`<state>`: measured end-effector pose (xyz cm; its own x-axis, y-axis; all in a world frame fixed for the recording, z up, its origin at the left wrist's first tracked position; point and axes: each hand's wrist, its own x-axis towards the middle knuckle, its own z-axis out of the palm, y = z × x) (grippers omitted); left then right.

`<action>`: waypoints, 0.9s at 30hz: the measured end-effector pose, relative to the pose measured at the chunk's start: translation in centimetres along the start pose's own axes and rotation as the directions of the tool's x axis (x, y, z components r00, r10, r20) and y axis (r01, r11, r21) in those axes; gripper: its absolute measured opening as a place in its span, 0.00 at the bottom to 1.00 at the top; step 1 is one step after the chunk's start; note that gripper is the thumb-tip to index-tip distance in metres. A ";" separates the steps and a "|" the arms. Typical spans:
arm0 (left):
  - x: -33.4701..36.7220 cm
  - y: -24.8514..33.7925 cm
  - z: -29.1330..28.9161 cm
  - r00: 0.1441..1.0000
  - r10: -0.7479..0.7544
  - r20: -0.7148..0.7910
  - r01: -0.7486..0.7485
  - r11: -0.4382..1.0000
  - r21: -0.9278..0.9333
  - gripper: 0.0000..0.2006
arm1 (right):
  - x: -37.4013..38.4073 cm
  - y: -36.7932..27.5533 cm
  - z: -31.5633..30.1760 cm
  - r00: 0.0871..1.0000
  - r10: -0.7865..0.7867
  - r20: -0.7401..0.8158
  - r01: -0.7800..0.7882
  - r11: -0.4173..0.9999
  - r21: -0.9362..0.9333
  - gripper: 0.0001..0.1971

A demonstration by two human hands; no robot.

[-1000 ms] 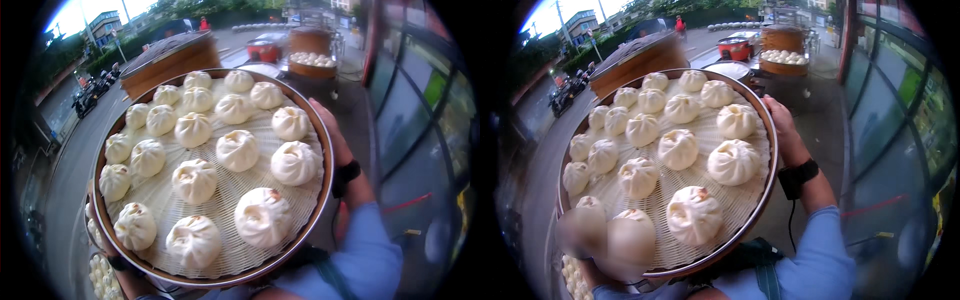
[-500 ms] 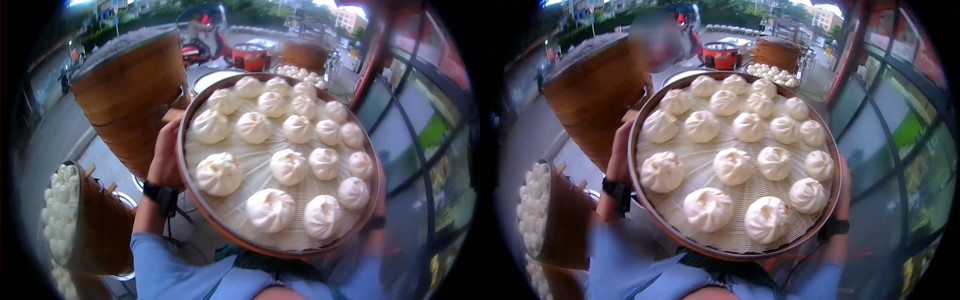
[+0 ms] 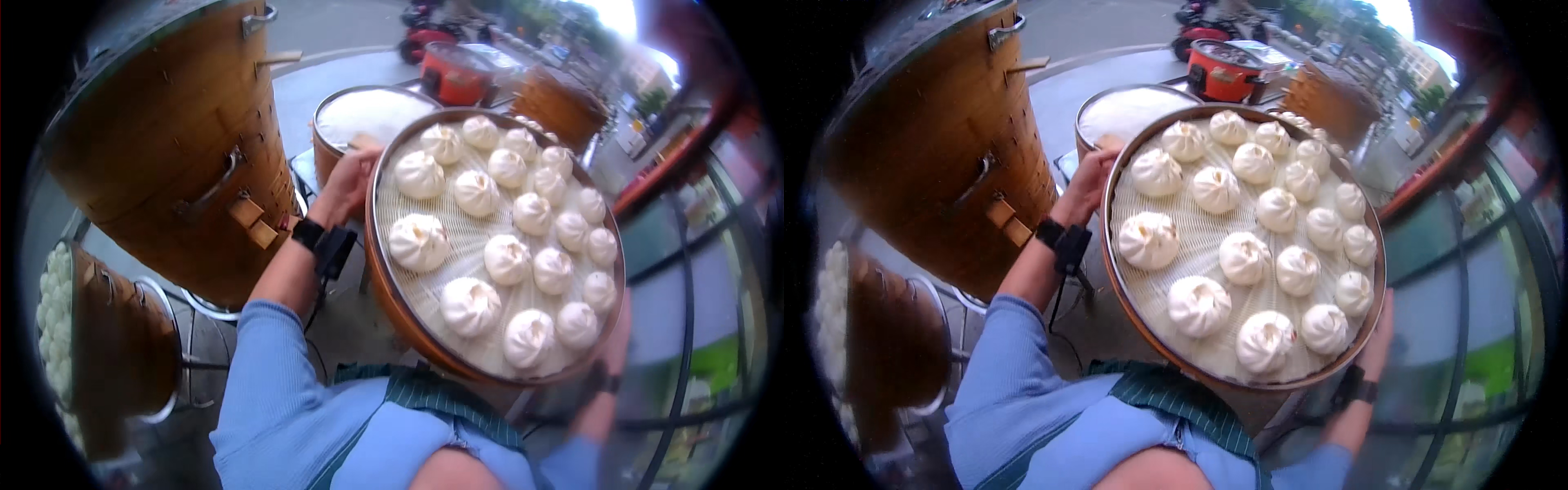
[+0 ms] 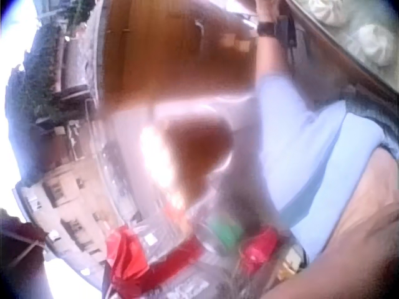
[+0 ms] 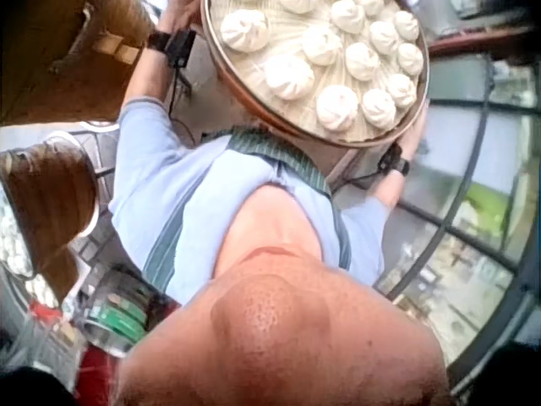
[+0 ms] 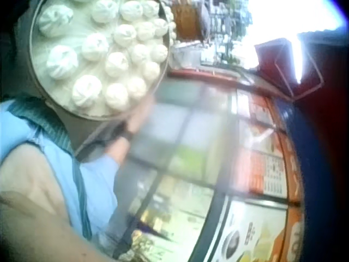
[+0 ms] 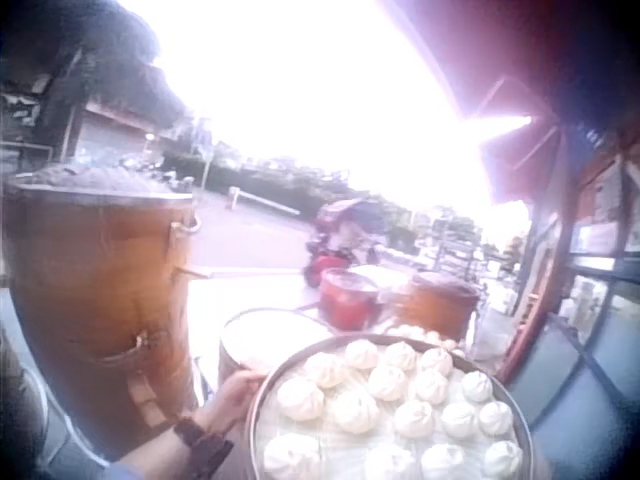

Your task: The person rearranges steamed buns on a tray by hand, moves the tray onto a steamer, and covers it with a lid. They then lift another tray of buns, place it onto a different steamer, and cover it with a cloth.

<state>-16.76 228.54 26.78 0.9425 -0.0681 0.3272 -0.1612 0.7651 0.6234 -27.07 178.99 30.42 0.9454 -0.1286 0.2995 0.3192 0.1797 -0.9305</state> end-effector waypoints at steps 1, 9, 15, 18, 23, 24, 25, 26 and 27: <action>-1.0 0.3 1.8 1.000 -0.028 -0.011 0.028 0.999 0.032 0.15 | 0.8 1.5 -2.2 0.997 -0.057 0.044 0.060 0.996 -0.070 0.22; -5.7 -4.1 9.6 0.960 0.222 -0.171 -0.172 0.948 0.266 0.16 | 11.6 8.2 -18.2 0.916 -0.040 0.399 0.020 0.998 0.056 0.25; -8.2 -4.9 11.9 0.982 0.116 -0.152 -0.095 0.986 0.139 0.16 | 9.2 6.7 -17.4 0.935 -0.020 0.354 0.052 0.995 -0.083 0.21; -8.5 -5.0 11.4 0.979 0.114 -0.167 -0.088 0.984 0.157 0.16 | 8.4 5.3 -17.2 0.969 0.057 0.242 -0.036 0.995 -0.093 0.19; -7.5 -5.7 12.7 0.963 0.105 -0.247 -0.058 0.980 0.189 0.15 | 10.4 6.9 -19.7 0.875 0.460 0.151 -0.482 0.799 0.359 0.18; -8.3 -5.1 12.3 0.957 0.087 -0.278 -0.042 0.986 0.162 0.15 | 9.5 5.8 -18.1 0.850 0.508 0.138 -0.522 0.781 0.342 0.17; -7.8 -5.2 12.1 0.956 0.057 -0.288 -0.021 0.992 0.125 0.15 | 9.6 5.7 -18.9 0.846 0.523 0.108 -0.525 0.780 0.340 0.17; -7.2 -5.5 11.9 0.956 0.032 -0.292 0.001 0.994 0.111 0.14 | 9.6 5.7 -19.6 0.840 0.538 0.069 -0.524 0.772 0.360 0.17; -6.4 -5.7 11.3 0.955 0.001 -0.295 0.028 0.995 0.092 0.14 | 9.7 5.7 -20.4 0.833 0.553 0.031 -0.521 0.764 0.380 0.16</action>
<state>-25.15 217.39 29.16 0.9868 0.1245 0.1032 -0.1611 0.7011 0.6946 -17.45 158.88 23.69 0.9657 0.0222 -0.2587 -0.2240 0.5751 -0.7868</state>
